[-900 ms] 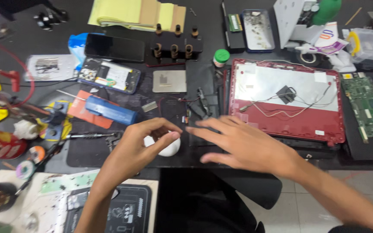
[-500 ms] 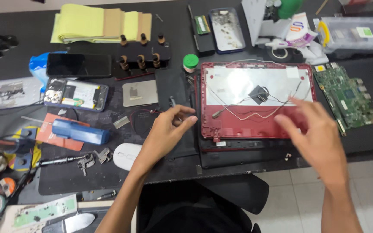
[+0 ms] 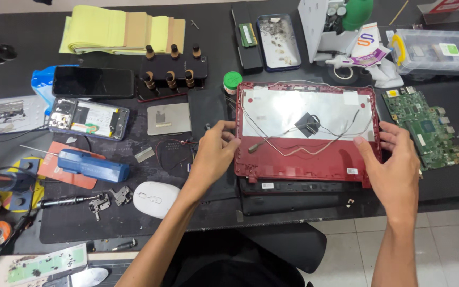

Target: The person manipulates a red laptop screen panel by hand and with tweezers, routing internal wires and adjusting components within the frame.

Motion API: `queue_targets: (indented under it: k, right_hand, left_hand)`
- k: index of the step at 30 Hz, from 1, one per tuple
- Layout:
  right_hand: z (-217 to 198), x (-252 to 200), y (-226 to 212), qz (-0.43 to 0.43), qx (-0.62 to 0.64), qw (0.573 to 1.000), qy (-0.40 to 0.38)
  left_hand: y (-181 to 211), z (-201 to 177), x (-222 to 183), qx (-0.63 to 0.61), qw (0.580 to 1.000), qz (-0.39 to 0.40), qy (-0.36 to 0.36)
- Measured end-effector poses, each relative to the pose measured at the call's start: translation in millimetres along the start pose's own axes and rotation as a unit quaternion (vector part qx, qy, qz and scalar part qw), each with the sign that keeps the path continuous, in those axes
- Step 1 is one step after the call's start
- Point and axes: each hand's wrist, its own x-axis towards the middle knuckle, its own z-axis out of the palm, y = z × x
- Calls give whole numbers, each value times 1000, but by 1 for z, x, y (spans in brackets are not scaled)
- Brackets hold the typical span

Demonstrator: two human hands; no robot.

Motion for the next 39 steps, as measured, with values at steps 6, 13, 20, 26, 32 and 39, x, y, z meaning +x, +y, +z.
queue_targets:
  k: [6,13,20,26,32,39]
  right_hand:
    - [4,5,12,-20,0,1000,-7]
    - [7,12,32,2,138,989,-45]
    - [11,17,38,-11,340,936,-86]
    - [51,2,-15,64,398,885,-232]
    - [134,-27,-102,73,388,840,-373]
    - [203,-85,-182,19,359,787,-502]
  left_hand:
    - [-1,-16,-8,-193,978,-32,-71]
    - [9,-23,-16,-235,969,-34,-66]
    - [12,-63,-51,-316,945,-34,-82]
    - [-10,-134,-130,-367,927,-64,-48]
    - [-34,-210,-231,-364,925,-88,71]
    - [-65,-257,-347,-373,903,-103,186]
